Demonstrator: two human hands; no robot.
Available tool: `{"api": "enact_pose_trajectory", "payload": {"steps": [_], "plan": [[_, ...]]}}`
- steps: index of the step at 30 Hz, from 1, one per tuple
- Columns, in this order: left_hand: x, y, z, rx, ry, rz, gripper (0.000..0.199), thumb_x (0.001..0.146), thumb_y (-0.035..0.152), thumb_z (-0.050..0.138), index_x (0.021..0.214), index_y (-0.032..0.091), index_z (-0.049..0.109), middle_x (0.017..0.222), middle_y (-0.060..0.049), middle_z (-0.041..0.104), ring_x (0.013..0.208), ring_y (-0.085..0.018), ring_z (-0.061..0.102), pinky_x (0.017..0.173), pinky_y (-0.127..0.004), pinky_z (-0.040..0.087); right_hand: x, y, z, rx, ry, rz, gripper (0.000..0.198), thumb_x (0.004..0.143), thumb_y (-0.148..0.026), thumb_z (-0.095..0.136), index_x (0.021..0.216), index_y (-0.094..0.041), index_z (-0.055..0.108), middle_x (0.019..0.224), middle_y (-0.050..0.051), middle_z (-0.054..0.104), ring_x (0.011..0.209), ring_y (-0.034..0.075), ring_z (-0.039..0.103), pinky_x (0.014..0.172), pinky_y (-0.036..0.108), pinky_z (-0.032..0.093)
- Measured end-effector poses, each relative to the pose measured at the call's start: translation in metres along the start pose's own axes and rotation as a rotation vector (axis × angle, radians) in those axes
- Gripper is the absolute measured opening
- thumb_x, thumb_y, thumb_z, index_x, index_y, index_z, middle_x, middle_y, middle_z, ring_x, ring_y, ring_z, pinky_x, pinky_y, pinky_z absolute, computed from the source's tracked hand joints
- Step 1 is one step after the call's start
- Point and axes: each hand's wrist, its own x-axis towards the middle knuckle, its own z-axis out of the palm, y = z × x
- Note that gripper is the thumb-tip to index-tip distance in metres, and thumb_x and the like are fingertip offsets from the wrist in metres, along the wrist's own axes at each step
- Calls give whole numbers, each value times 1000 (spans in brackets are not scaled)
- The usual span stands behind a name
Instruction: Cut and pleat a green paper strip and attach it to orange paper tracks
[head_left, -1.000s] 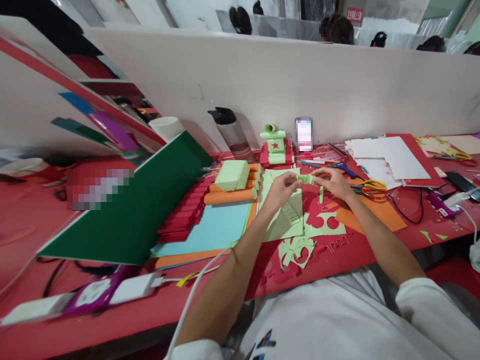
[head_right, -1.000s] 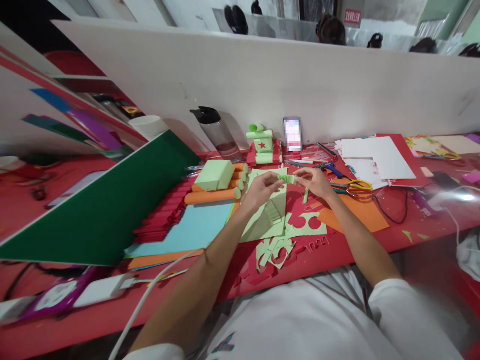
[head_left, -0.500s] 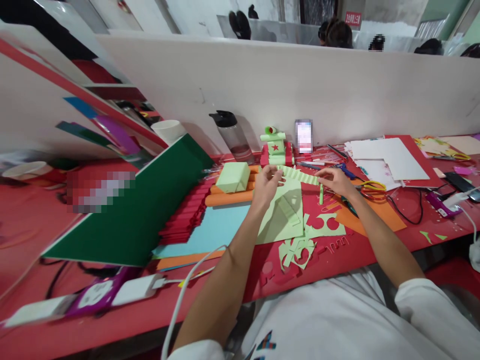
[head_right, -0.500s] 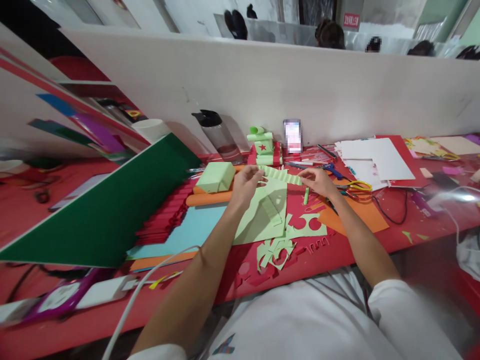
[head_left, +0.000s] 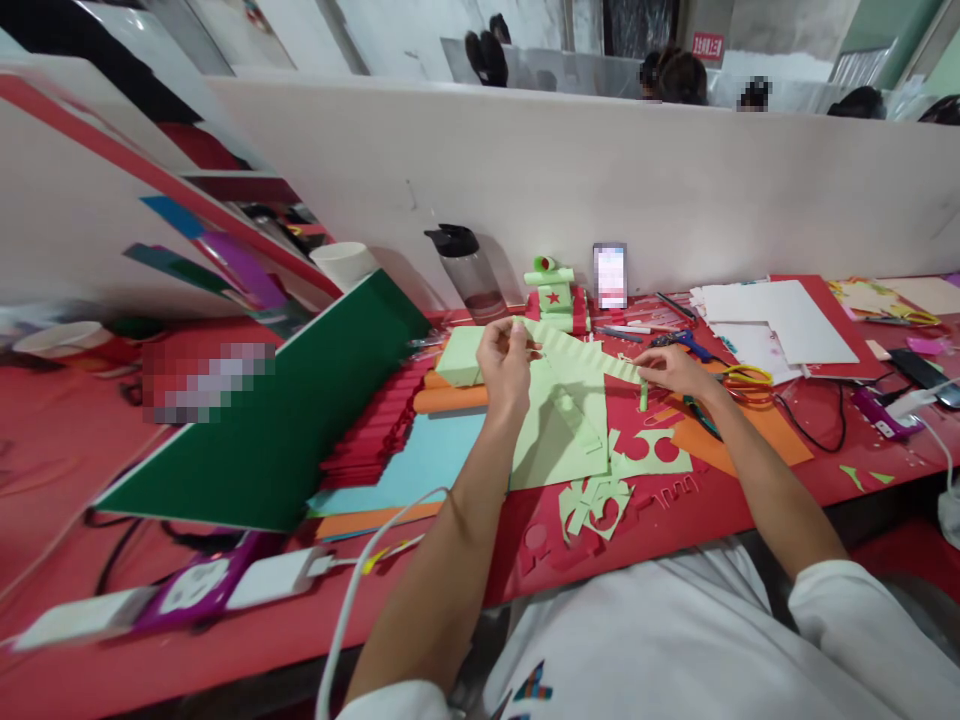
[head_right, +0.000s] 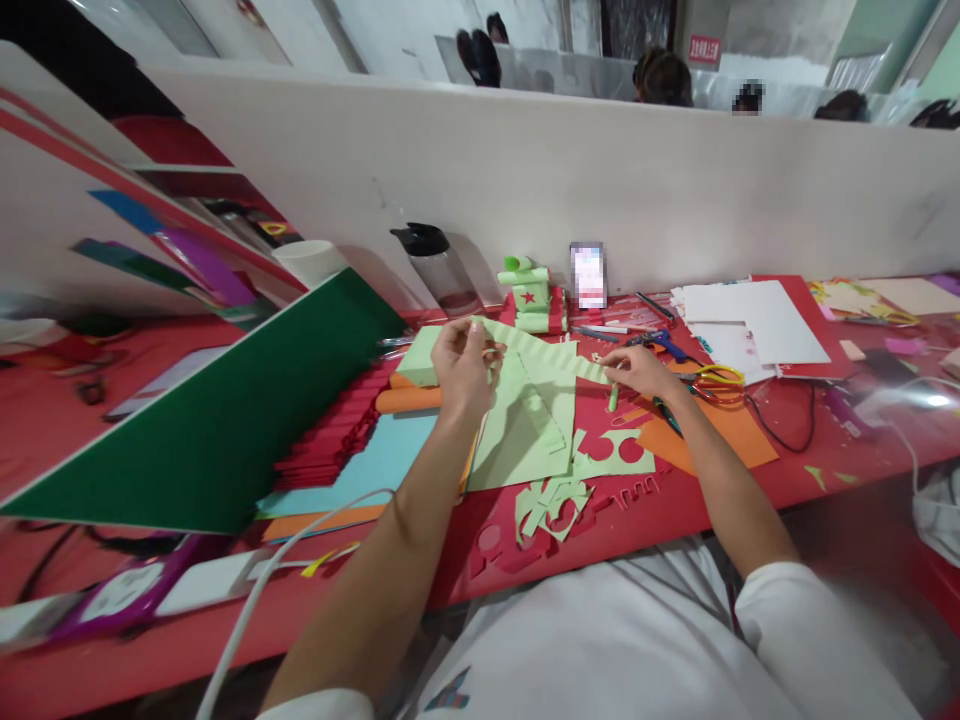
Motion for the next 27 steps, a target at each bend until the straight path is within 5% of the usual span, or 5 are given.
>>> {"api": "enact_pose_trajectory", "payload": {"steps": [8, 17, 27], "plan": [[0, 17, 0, -42, 138, 56, 38, 84, 51, 72, 95, 20, 52, 76, 5, 52, 53, -7, 55, 48, -19, 43, -3, 5, -15, 54, 9, -2, 25, 85, -31, 68, 105, -16, 75, 99, 8, 76, 82, 18, 70, 74, 29, 55], [1, 18, 0, -24, 122, 73, 35, 83, 48, 71, 98, 21, 54, 77, 4, 53, 54, -7, 56, 53, -21, 48, -3, 6, -27, 14, 39, -65, 27, 80, -21, 66, 105, -17, 75, 106, 8, 76, 93, 22, 69, 83, 33, 54], [6, 13, -6, -32, 152, 61, 35, 82, 49, 73, 92, 20, 58, 76, 3, 55, 57, -7, 56, 51, -19, 48, -7, 6, -38, 105, 170, -10, 26, 79, -36, 73, 95, -16, 76, 100, 9, 76, 89, 23, 69, 82, 35, 53]]}}
